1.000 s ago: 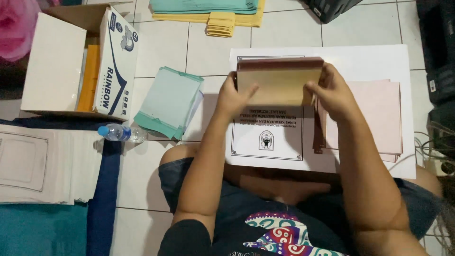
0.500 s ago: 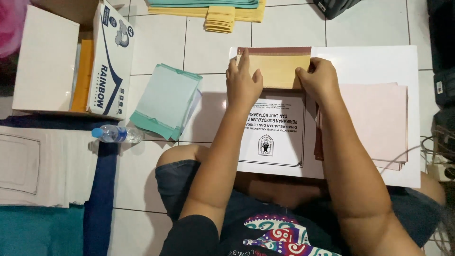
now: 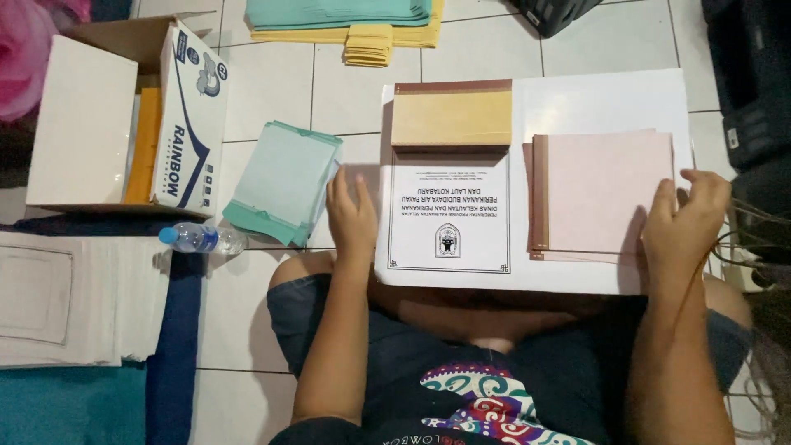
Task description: The person sits on the floor and repeatedly folds small rectangular sheets of paper in half by hand. They place each folded sheet into a stack and continue the process with the remaining sheets.
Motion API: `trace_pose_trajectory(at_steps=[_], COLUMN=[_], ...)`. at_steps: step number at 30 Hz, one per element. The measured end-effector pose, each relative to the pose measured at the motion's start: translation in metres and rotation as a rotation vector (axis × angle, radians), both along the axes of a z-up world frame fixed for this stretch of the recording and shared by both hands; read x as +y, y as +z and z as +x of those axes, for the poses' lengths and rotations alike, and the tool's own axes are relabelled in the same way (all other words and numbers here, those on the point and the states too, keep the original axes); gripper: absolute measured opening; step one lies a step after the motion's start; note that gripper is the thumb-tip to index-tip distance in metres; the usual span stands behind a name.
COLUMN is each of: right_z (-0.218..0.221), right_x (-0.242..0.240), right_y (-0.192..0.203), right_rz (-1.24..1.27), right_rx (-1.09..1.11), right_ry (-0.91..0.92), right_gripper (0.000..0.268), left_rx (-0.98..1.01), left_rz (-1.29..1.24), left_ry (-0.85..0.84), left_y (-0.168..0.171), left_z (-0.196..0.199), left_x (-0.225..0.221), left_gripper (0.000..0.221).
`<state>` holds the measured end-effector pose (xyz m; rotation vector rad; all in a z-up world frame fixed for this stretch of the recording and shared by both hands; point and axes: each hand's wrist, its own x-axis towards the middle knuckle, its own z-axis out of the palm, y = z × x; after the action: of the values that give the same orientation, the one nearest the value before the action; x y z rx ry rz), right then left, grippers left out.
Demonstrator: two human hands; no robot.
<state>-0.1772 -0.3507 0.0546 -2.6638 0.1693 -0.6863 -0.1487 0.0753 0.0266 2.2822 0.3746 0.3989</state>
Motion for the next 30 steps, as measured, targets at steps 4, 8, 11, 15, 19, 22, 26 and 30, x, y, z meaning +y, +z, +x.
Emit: trace_pose_trajectory(at_steps=[4, 8, 11, 15, 19, 22, 26, 30], right_z=[-0.018, -0.023, -0.018, -0.010, -0.003, -0.005, -0.003, 0.001], right_x=[-0.054, -0.048, -0.046, -0.037, -0.032, -0.023, -0.023, -0.033], right_y=[-0.051, -0.053, -0.049, -0.043, -0.046, -0.035, -0.031, -0.033], right_rz=[-0.187, -0.003, 0.011, 0.084, 0.060, 0.080, 0.102, 0.226], right_rx=[-0.040, 0.112, 0.100, 0.170, 0.149, 0.213, 0.258, 0.382], right_ry=[-0.034, -0.096, -0.093, -0.106, -0.069, -0.074, -0.098, -0.090], right_gripper=[0.024, 0.039, 0.041, 0.044, 0.042, 0.043, 0.042, 0.045], left_rx=[0.218, 0.227, 0.132, 0.137, 0.149, 0.230, 0.238, 0.143], left_rz=[-0.070, -0.453, -0.634, -0.703, -0.671, -0.552, -0.593, -0.440], left_ry=[-0.032, -0.237, -0.398, -0.496, -0.493, -0.567, -0.622, -0.401], left_y=[-0.019, -0.062, -0.089, -0.093, -0.085, -0.080, -0.074, -0.073], left_z=[-0.039, -0.049, -0.044, -0.038, -0.031, -0.029, -0.030, -0.047], left_x=[0.007, 0.017, 0.024, 0.031, 0.045, 0.055, 0.054, 0.040], left_gripper=[0.055, 0.042, 0.042, 0.041, 0.045, 0.040, 0.038, 0.036])
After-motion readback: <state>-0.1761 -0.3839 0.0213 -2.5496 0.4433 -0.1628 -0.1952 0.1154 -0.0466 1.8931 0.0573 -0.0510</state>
